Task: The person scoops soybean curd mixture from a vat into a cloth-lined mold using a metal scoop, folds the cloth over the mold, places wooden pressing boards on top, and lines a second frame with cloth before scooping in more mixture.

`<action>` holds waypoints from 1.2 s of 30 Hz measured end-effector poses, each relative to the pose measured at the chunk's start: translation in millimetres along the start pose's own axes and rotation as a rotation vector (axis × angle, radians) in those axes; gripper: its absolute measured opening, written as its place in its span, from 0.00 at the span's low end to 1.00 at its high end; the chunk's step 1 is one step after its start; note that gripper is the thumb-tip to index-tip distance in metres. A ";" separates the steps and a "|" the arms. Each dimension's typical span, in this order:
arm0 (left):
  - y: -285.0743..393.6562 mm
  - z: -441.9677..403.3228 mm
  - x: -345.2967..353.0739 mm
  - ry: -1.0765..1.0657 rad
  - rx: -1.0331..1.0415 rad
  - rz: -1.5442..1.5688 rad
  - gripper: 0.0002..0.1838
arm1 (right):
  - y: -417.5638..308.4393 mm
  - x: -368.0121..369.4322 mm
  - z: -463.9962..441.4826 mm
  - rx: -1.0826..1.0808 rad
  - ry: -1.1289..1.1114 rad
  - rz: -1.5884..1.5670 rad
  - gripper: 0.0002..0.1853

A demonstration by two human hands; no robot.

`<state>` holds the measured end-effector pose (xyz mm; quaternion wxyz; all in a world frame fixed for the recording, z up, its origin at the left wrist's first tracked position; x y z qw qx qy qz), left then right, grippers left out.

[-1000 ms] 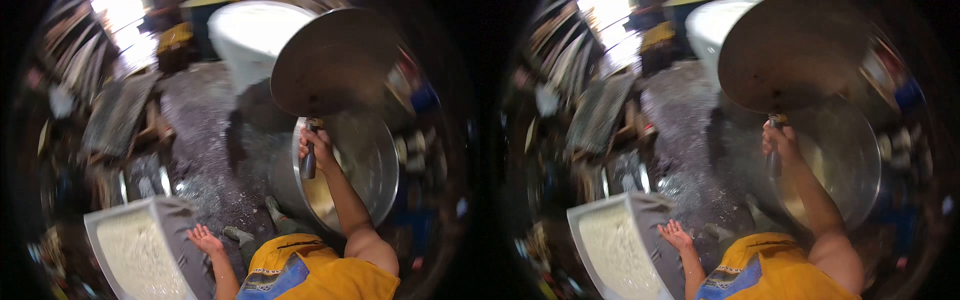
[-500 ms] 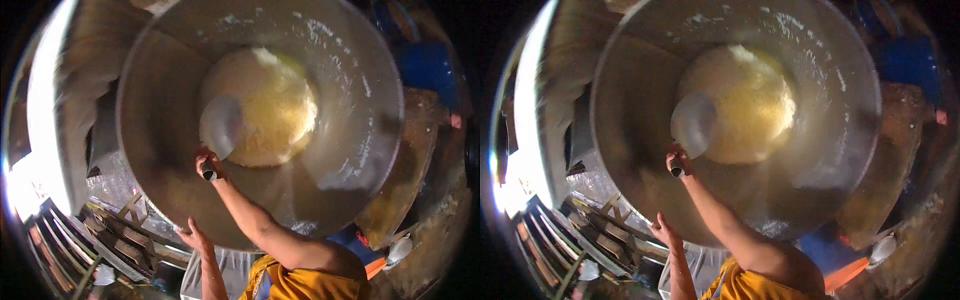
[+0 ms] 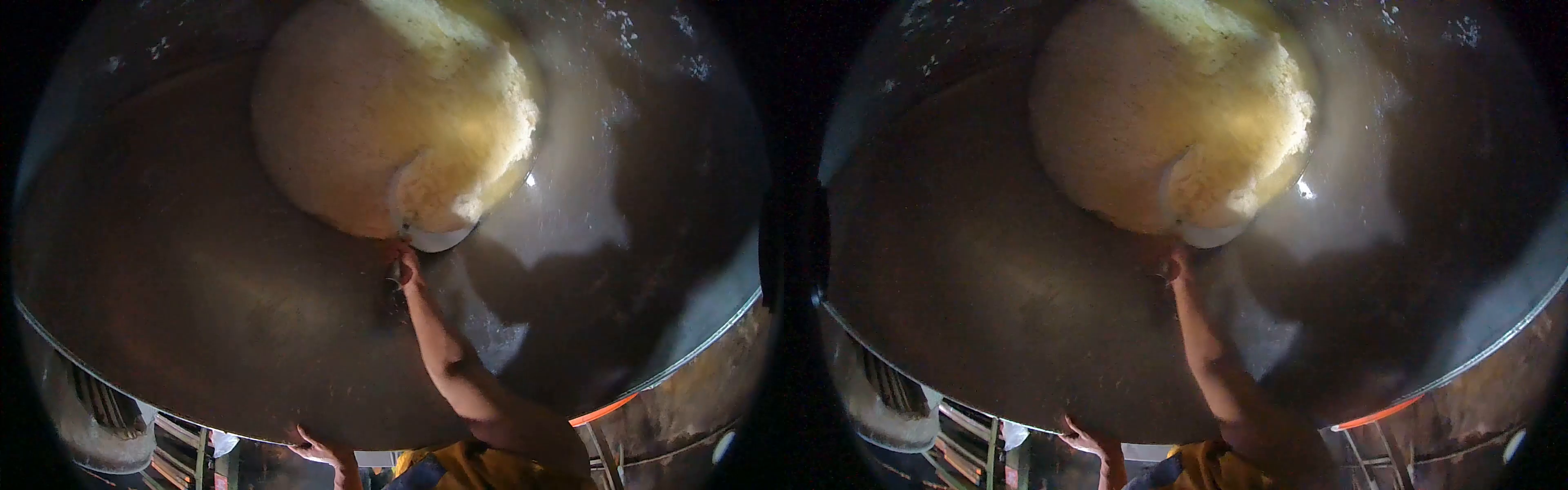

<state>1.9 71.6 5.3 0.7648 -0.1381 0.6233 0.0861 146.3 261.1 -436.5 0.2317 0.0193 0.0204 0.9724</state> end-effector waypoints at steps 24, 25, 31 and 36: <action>-32.7 22.6 41.1 -0.161 0.054 0.885 0.38 | -184.1 80.8 329.4 -0.722 -0.300 1.097 0.05; -38.7 25.4 39.1 -0.197 0.066 0.992 0.42 | -169.6 80.2 347.8 -0.731 -0.329 1.161 0.05; -168.3 47.3 8.2 -0.043 -0.027 1.184 0.49 | -15.9 65.6 484.0 -0.473 -0.571 1.556 0.05; -344.3 110.7 44.1 0.340 -0.528 1.642 0.46 | 143.8 6.7 534.5 -0.205 -0.740 2.047 0.05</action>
Point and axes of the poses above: each hand's wrist, its own z-axis away from the middle knuckle, its own x-axis out of the palm, y = z × x, the point moved 4 cm from there along -z, towards the middle knuckle, and after that the axes turned 6 degrees about -z, right-handed, at the moved point
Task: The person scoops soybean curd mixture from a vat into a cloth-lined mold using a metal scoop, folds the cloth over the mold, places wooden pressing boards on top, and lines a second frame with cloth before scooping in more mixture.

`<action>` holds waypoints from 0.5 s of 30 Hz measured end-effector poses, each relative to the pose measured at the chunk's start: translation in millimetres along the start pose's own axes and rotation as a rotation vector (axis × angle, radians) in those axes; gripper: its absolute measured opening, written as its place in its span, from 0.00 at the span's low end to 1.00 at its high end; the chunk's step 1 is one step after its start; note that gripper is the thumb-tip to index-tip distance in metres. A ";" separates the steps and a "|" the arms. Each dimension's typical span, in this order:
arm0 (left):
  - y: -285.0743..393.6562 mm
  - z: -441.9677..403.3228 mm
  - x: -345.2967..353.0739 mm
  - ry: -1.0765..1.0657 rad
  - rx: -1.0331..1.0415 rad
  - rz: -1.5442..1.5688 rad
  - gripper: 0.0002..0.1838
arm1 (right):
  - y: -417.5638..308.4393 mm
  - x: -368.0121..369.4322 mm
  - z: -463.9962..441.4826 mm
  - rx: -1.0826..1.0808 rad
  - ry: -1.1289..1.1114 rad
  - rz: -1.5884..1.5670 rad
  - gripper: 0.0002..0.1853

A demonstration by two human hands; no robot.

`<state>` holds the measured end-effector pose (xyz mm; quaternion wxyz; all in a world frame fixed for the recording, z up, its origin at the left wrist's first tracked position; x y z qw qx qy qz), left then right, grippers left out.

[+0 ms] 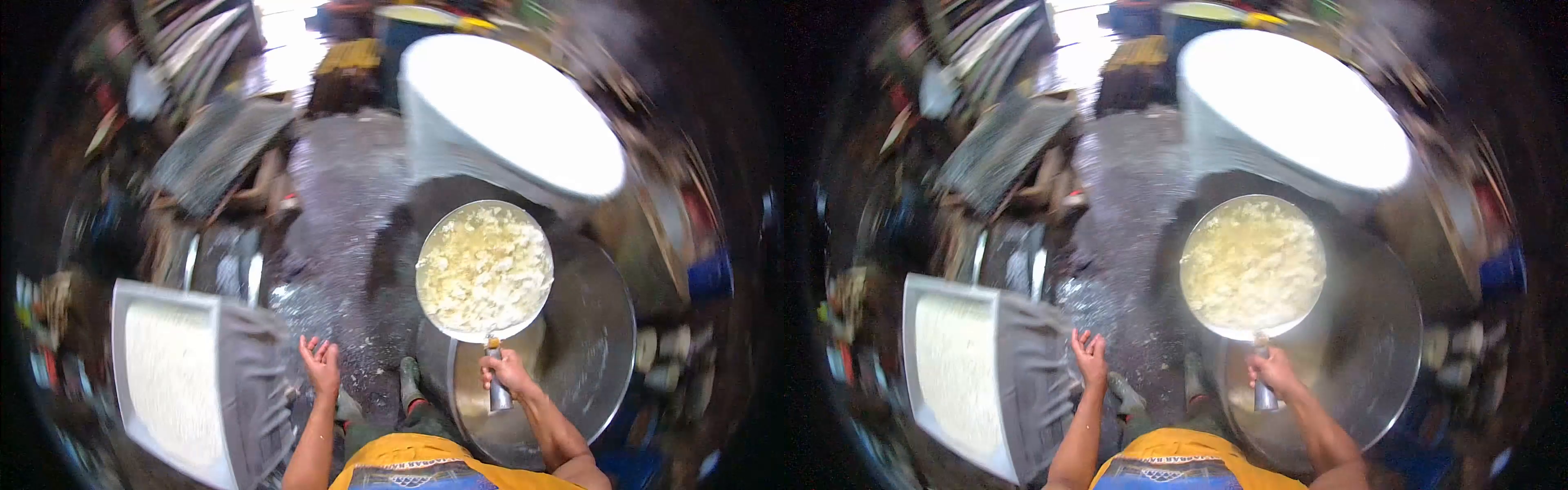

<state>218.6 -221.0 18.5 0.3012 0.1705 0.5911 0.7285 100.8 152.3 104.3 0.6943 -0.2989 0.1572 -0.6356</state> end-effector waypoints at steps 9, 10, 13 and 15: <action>-46.3 -1.7 -273.2 0.519 -0.246 1.387 0.32 | 80.4 435.0 68.1 0.402 -0.693 0.557 0.06; -51.9 -0.8 -276.6 0.477 -0.244 1.447 0.31 | 97.0 468.3 70.1 0.419 -0.802 0.636 0.07; -70.4 14.9 -257.6 0.351 -0.247 1.262 0.29 | 139.7 557.0 88.0 0.542 -1.017 0.752 0.10; -78.3 16.6 -250.9 0.362 -0.190 0.940 0.28 | 171.5 608.2 91.3 0.565 -1.070 0.832 0.11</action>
Point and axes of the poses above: each hand's wrist, its own z-axis away from the middle knuckle, its own x-axis out of the palm, y = z × x, the point moved 4 cm from there along -z, towards the middle knuckle, and after that the axes turned 6 degrees about -z, right-handed, at the moved point
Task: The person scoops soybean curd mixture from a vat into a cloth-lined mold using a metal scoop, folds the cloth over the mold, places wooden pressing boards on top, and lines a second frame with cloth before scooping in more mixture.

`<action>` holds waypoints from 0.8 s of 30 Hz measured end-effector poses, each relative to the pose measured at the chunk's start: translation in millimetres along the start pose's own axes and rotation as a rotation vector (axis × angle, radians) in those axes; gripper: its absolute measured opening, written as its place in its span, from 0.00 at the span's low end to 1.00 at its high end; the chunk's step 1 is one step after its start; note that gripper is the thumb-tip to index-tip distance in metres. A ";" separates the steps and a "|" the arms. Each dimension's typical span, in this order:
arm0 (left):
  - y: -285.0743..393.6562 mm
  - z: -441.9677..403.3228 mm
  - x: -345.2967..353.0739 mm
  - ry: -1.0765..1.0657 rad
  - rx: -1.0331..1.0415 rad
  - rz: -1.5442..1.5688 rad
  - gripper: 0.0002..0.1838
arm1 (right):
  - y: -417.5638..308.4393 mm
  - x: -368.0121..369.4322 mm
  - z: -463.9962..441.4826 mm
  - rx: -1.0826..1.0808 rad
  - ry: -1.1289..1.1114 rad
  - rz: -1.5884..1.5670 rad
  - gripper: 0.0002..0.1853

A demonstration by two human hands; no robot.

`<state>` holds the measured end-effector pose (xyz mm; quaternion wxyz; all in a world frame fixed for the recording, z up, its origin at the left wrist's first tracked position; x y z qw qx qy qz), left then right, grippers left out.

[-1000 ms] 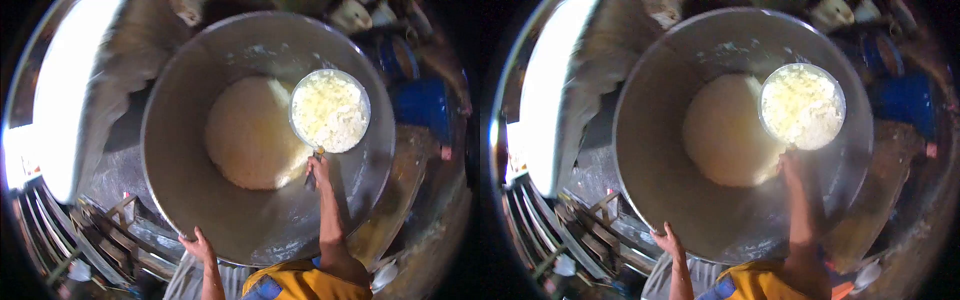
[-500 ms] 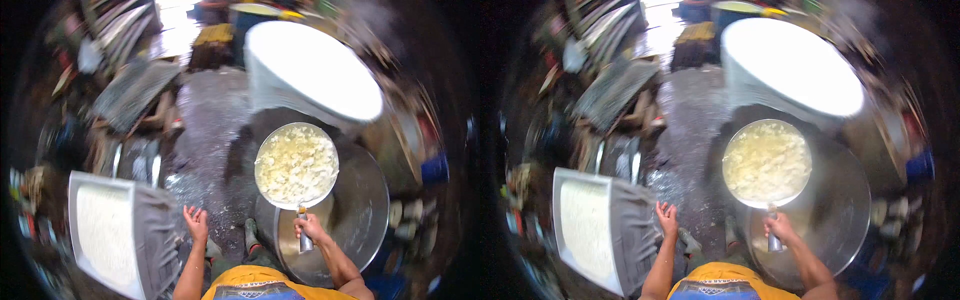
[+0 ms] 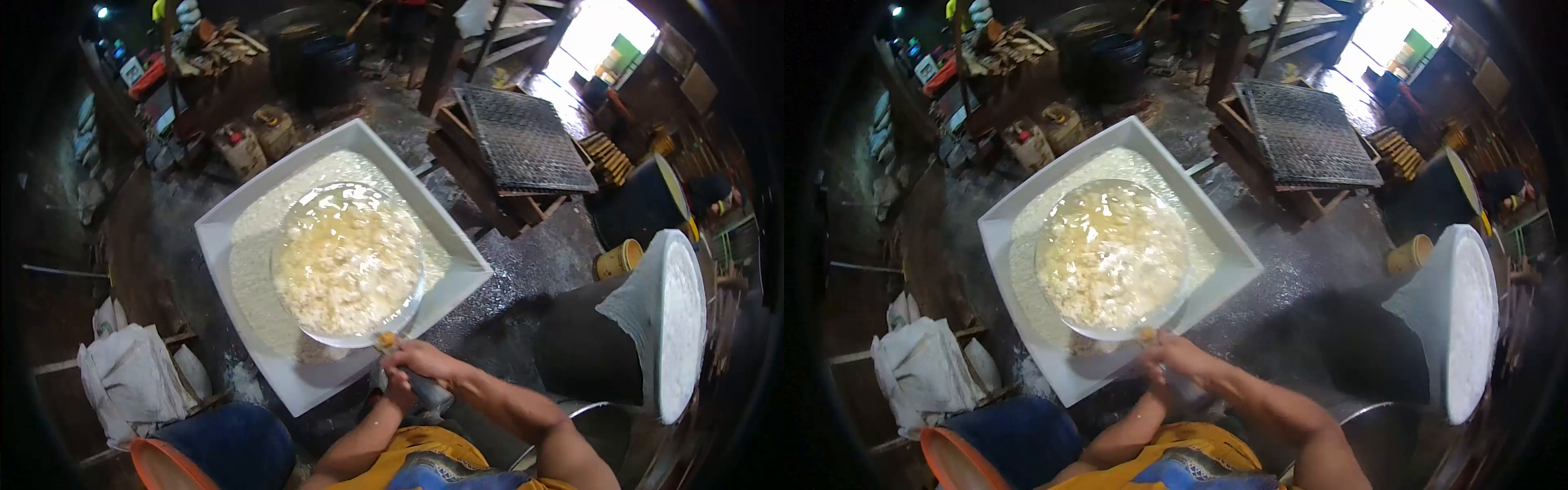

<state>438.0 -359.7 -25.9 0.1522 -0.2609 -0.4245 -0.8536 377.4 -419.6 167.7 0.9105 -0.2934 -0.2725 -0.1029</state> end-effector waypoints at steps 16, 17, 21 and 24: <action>0.1 -34.7 -1.9 0.510 0.086 0.159 0.24 | -164.9 -93.9 111.4 -1.536 1.113 0.528 0.14; 45.7 -20.2 18.7 0.630 -0.136 0.448 0.24 | -146.3 -92.6 159.4 -1.544 0.923 0.152 0.13; 56.5 -33.1 12.6 0.443 0.003 0.203 0.42 | -18.6 -145.5 309.8 -1.549 1.002 -0.217 0.12; 38.8 -40.6 30.3 0.463 -0.034 -0.089 0.46 | 133.7 -206.4 386.6 -1.404 1.185 -0.526 0.11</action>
Point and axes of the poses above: each hand's wrist, its own z-axis away from the middle knuckle, its own x-axis out of the palm, y = z × x, the point moved 4 cm from there along -z, towards the middle knuckle, and after that the axes turned 6 degrees about -z, right-handed, at the moved point
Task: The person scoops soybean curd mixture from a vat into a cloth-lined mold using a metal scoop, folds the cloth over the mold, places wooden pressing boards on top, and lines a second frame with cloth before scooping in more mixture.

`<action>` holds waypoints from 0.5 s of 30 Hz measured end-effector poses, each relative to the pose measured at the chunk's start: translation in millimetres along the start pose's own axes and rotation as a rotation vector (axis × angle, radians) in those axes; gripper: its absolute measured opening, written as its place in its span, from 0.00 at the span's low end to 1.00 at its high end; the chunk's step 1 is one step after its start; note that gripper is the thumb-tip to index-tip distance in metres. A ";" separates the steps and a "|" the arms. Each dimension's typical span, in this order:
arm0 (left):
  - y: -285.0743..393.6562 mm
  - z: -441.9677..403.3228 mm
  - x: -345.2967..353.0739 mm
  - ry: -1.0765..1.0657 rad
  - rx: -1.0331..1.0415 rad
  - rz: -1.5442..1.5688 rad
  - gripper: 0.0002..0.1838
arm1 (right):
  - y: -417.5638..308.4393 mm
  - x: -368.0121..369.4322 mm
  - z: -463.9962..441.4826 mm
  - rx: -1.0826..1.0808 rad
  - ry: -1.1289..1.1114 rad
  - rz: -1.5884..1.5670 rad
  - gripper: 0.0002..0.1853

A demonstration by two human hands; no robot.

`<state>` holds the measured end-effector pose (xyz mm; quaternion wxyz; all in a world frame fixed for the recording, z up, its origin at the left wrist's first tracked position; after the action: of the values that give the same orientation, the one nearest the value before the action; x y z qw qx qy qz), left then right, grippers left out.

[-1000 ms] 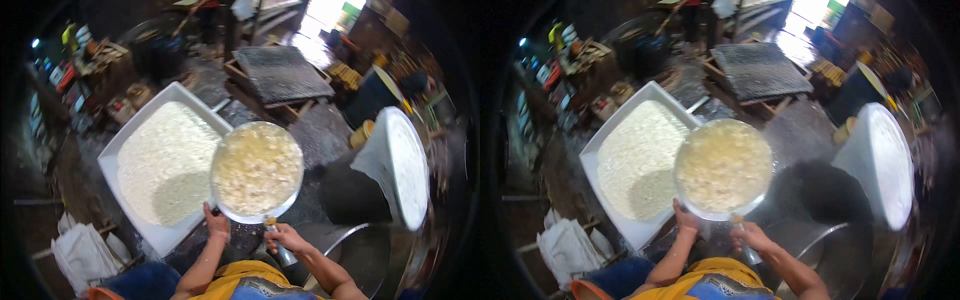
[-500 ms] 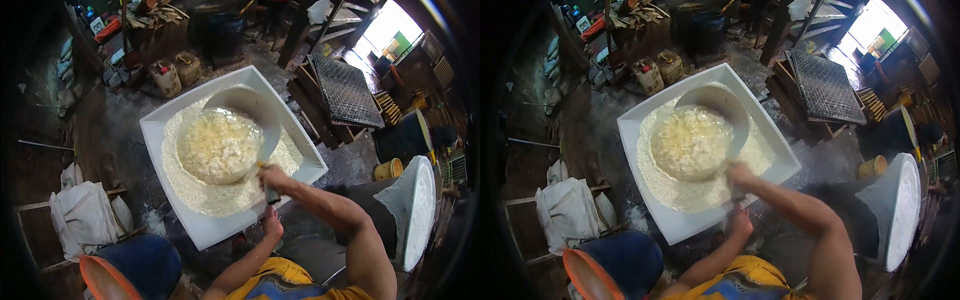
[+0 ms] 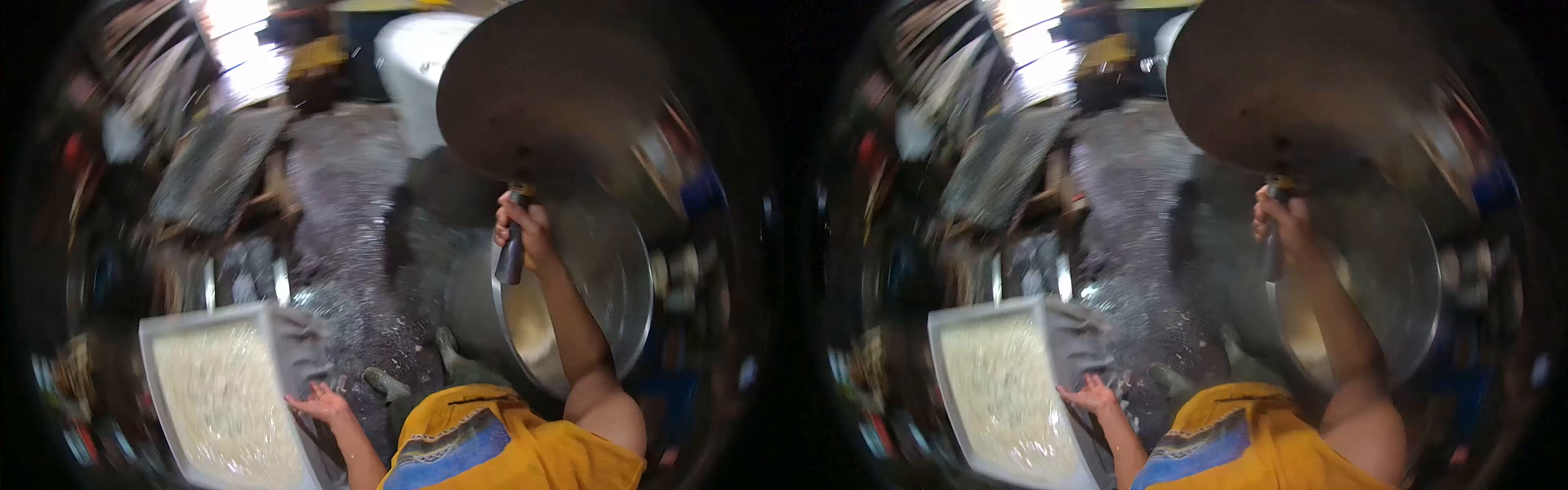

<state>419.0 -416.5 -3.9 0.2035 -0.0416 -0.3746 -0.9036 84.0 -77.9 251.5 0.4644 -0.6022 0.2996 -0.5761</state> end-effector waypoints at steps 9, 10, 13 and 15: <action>-247.9 213.8 156.4 -1.192 0.429 -1.360 0.28 | 343.0 -407.5 10.3 0.261 0.998 -0.860 0.05; -281.6 217.2 161.8 -1.332 0.370 -1.456 0.30 | 334.6 -402.1 25.5 0.546 1.059 -0.935 0.07; -356.1 265.3 172.2 -1.519 0.470 -1.611 0.32 | 423.2 -418.9 44.4 0.575 1.362 -1.649 0.08; -388.1 292.0 169.9 -1.409 0.680 -1.788 0.35 | 455.8 -435.0 62.1 0.479 1.481 -1.821 0.07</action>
<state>86.4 -24.1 -12.3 -0.7498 -0.1969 -0.5209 -0.3573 155.5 147.8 -335.7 -0.2987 -0.0134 -0.1569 -0.9413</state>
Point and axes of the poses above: each hand's wrist, its own z-axis away from the middle knuckle, its own x-axis out of the palm, y = z × x, the point moved 4 cm from there along -z, towards the middle knuckle, and after that the axes turned 6 degrees about -z, right-handed, at the moved point
